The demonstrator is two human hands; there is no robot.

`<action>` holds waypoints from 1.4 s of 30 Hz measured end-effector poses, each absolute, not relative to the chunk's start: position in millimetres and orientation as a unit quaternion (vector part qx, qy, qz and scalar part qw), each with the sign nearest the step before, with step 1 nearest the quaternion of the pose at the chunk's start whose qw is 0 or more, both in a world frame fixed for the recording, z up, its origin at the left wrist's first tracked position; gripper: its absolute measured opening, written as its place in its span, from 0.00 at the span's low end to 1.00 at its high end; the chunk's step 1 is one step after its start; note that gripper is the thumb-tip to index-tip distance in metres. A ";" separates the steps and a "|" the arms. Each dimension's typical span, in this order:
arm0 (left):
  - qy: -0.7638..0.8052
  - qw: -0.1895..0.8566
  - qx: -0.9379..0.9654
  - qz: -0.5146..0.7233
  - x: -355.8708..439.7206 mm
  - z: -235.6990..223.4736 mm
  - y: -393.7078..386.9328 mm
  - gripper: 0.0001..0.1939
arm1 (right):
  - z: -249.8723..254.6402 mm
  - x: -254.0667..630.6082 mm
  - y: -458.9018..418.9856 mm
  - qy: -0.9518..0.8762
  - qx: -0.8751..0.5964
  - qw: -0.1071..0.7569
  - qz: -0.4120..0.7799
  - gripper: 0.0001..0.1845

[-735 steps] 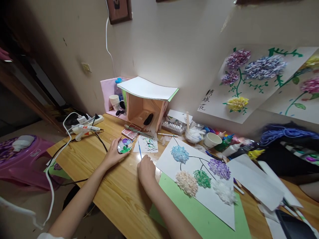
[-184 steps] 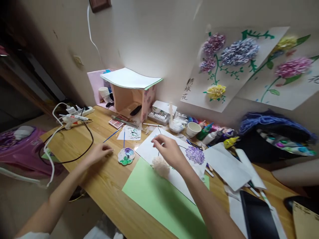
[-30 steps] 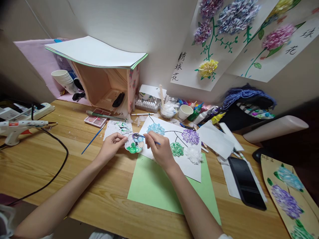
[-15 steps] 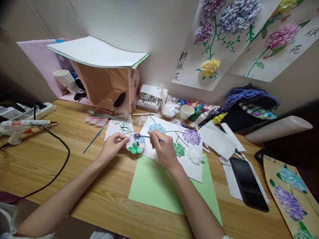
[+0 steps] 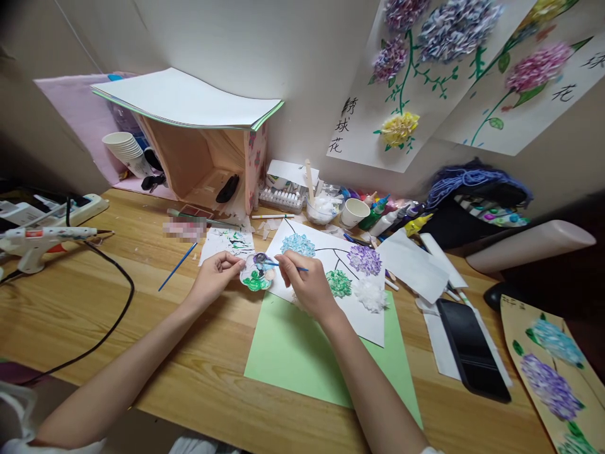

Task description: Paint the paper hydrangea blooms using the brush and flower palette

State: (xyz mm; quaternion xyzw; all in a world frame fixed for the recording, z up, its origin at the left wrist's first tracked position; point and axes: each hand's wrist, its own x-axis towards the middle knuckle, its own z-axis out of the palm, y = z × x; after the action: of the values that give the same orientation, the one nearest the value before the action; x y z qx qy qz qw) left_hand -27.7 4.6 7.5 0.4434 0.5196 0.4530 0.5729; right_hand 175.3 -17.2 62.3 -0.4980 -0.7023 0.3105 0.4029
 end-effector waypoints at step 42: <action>0.525 0.570 0.451 0.443 -24.0 11.1 2.7 0.22 | 69.0 175.3 -21.0 -0.679 -0.512 0.447 0.278 0.24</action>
State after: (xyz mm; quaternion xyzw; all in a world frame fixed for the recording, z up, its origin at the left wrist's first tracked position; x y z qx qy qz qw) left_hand -24.0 2.7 11.1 0.4513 0.5250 0.4432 0.5695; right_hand 175.3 -21.0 69.0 -0.5115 -0.6794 0.2782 0.4465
